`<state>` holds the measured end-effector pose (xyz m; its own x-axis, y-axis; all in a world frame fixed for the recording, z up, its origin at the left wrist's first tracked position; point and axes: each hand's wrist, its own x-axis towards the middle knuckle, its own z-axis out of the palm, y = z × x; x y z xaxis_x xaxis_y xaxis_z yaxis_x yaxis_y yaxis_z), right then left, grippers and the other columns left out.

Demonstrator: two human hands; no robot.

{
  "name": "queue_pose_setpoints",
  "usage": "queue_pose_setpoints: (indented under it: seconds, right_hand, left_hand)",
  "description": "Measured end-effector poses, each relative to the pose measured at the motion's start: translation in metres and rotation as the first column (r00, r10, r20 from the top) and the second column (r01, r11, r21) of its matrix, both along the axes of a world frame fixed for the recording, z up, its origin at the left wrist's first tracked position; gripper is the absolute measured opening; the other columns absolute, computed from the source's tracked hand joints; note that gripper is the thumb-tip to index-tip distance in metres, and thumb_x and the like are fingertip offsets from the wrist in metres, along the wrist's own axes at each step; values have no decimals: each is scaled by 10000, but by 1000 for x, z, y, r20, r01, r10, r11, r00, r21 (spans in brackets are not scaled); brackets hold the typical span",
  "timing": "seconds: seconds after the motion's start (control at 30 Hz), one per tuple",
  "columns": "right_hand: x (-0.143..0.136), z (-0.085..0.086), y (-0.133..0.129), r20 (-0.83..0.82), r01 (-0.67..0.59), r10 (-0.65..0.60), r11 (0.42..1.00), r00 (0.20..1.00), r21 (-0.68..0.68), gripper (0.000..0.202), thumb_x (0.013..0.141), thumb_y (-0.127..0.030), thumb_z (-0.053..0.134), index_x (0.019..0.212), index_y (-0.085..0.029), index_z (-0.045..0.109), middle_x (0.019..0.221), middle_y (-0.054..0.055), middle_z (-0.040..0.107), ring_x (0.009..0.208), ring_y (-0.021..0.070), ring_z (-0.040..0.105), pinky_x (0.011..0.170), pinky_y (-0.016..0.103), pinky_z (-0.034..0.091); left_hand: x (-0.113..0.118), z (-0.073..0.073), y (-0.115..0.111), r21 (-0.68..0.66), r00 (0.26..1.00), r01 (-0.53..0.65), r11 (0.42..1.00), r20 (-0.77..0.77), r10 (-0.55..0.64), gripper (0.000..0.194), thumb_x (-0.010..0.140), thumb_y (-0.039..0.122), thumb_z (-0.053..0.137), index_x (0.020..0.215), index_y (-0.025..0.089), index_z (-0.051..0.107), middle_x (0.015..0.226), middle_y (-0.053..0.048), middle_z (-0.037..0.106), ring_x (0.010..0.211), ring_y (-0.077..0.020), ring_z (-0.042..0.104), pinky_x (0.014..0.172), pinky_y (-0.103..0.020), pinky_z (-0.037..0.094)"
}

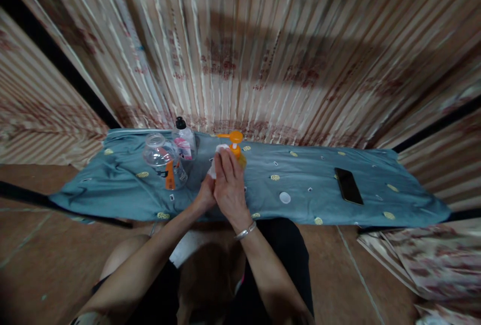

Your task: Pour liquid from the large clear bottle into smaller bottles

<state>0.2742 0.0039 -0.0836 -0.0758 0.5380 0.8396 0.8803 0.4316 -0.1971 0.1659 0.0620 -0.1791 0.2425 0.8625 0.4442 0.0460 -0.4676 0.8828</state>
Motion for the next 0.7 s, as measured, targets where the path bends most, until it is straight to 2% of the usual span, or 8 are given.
queue_pose_setpoints:
  seconds: [0.13, 0.23, 0.37, 0.43, 0.5, 0.6, 0.7]
  right_hand:
    - [16, 19, 6, 67, -2, 6, 998, 998, -59, 712, 1028, -68, 459, 1714, -248, 398, 1666, 128, 581, 1586, 245, 468, 1309, 543, 437]
    - [24, 24, -4, 36, -10, 13, 996, 999, -87, 673, 1029, -65, 454, 1673, -260, 472, 1640, 116, 611, 1539, 247, 516, 1303, 534, 436]
    - [30, 18, -24, -156, -19, 21, 1000, 988, 16, 565, 1053, -117, 446, 1571, -285, 598, 1559, 114, 670, 1486, 255, 578, 1276, 546, 461]
    - [33, 14, -28, -312, -19, 20, 1000, 950, 5, 516, 1053, -162, 448, 1513, -287, 648, 1548, 116, 678, 1462, 261, 607, 1258, 559, 474]
    - [38, 14, -24, -486, -62, 34, 997, 874, -42, 447, 1047, -225, 474, 1423, -277, 710, 1517, 114, 704, 1428, 268, 641, 1242, 557, 488]
    - [47, 26, -2, -708, -220, 112, 973, 698, -64, 334, 994, -333, 578, 1242, -258, 789, 1397, 94, 785, 1352, 285, 694, 1205, 530, 520]
    - [56, 50, 31, -850, -448, 172, 890, 498, -82, 341, 902, -391, 650, 1161, -240, 811, 1223, 75, 847, 1190, 289, 764, 1065, 466, 604]
  left_hand:
    - [0, 4, -2, 9, 1000, 6, 1000, -16, -6, 670, 816, 320, 800, 1444, 183, 612, 1450, -195, 687, 1390, -412, 643, 1228, -610, 483]
    - [-3, 9, -4, 4, 999, 20, 1000, -30, -20, 758, 803, 334, 832, 1499, 195, 564, 1462, -195, 683, 1382, -407, 648, 1216, -640, 491]
    - [-4, 12, -5, -1, 998, 43, 999, -39, -43, 805, 809, 364, 853, 1528, 212, 525, 1469, -188, 679, 1377, -395, 651, 1215, -639, 492]
    - [-4, 12, -4, -4, 998, 46, 999, -36, -46, 812, 809, 349, 854, 1535, 219, 515, 1495, -190, 660, 1414, -397, 628, 1243, -648, 462]
    - [-5, 12, -3, -10, 998, 47, 999, -31, -47, 823, 802, 321, 861, 1539, 215, 511, 1520, -199, 639, 1451, -409, 603, 1269, -667, 427]
    - [-6, 11, -3, -28, 999, 48, 998, -18, -49, 824, 807, 297, 873, 1545, 220, 513, 1532, -201, 626, 1464, -413, 593, 1281, -684, 404]
    - [-6, 12, -3, -42, 999, 44, 998, 8, -44, 814, 815, 297, 891, 1540, 244, 525, 1525, -176, 628, 1467, -395, 590, 1293, -678, 390]
